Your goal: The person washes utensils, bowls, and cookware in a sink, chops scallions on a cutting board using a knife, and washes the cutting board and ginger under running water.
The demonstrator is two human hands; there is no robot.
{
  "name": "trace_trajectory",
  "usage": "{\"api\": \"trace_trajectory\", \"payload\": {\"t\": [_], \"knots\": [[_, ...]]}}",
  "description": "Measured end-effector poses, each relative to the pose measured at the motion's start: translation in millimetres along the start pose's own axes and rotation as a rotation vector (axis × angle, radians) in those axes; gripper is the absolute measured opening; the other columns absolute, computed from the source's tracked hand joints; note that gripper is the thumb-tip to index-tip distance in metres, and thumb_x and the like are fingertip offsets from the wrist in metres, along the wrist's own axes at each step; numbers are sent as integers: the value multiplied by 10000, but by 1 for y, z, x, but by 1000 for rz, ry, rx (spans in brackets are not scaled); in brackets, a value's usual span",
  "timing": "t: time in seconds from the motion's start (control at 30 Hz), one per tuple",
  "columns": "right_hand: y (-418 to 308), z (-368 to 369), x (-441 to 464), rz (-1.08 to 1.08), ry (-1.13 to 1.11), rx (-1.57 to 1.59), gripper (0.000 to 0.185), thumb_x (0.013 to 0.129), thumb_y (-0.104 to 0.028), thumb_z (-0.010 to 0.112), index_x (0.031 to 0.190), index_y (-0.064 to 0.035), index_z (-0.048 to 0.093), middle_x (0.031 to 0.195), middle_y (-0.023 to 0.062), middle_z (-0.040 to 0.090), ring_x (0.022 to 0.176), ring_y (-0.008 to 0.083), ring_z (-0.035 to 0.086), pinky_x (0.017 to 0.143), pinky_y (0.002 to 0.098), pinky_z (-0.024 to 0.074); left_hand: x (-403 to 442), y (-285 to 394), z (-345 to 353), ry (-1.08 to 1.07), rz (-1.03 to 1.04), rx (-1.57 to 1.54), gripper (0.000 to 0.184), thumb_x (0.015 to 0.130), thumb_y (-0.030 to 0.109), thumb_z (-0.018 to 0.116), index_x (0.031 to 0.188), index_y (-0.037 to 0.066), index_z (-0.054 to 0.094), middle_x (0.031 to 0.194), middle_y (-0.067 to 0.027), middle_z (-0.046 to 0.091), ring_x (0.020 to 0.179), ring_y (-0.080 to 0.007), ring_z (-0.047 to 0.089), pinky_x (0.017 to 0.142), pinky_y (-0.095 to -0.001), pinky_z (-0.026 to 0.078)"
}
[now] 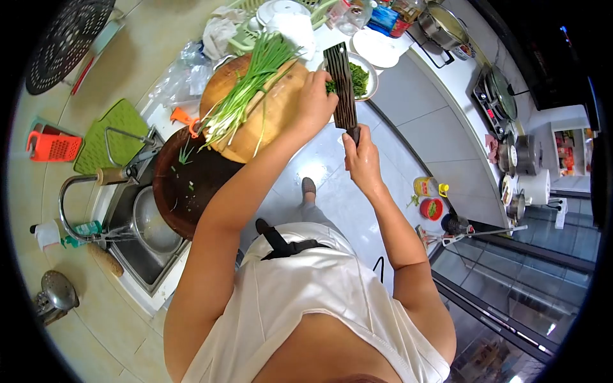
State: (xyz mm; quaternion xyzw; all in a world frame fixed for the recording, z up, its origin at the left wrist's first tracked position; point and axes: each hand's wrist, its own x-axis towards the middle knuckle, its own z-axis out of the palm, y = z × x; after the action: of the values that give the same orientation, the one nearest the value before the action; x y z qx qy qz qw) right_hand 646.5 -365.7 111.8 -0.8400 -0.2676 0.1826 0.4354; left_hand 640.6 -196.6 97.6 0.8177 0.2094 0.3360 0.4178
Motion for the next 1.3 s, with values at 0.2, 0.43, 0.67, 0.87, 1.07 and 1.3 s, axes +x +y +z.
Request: {"api": "trace_trajectory", "payload": {"t": [0.2,0.43,0.67,0.87,1.07,1.3], "knots": [[46,-25,53,117,-40,118,234,933,-215,499,1021,-6,440,537,110,525,425,229,536,440,367,431,6,-40,70,-433,98,591,185,758,24,565,931,-42,561,980,-193,544,909,-350,571,703,-443,514],[69,-36,88,110,-92,129,240,921,-224,527,1012,-12,460,545,105,531,417,217,530,422,353,422,1,-42,88,-317,347,886,98,737,64,541,779,9,611,830,-124,571,803,-253,573,657,-341,513],[82,-38,116,30,-106,207,192,937,-197,517,1020,-30,473,591,2,444,423,83,427,364,257,368,-14,-83,116,-418,373,1231,268,811,150,528,996,54,697,973,-125,683,1044,-322,586,1034,-502,278],[40,-40,124,-91,-160,275,165,956,-182,487,980,-26,440,619,4,422,422,73,389,376,227,360,-21,-34,29,-168,420,878,286,754,166,562,989,42,668,1119,-98,601,1084,-308,535,982,-445,367],[-19,-11,104,-214,-303,318,162,949,-167,498,998,-22,446,649,11,450,455,74,411,412,227,377,-108,-59,-103,559,152,667,196,730,47,624,925,45,607,965,-128,592,912,-310,554,802,-409,457],[-61,56,44,-291,-509,404,168,938,-131,522,1038,-6,474,661,3,462,462,62,421,411,214,360,-197,-218,-249,503,-741,798,552,781,278,699,1233,21,512,1179,-169,526,1080,-373,483,939,-443,395]]}}
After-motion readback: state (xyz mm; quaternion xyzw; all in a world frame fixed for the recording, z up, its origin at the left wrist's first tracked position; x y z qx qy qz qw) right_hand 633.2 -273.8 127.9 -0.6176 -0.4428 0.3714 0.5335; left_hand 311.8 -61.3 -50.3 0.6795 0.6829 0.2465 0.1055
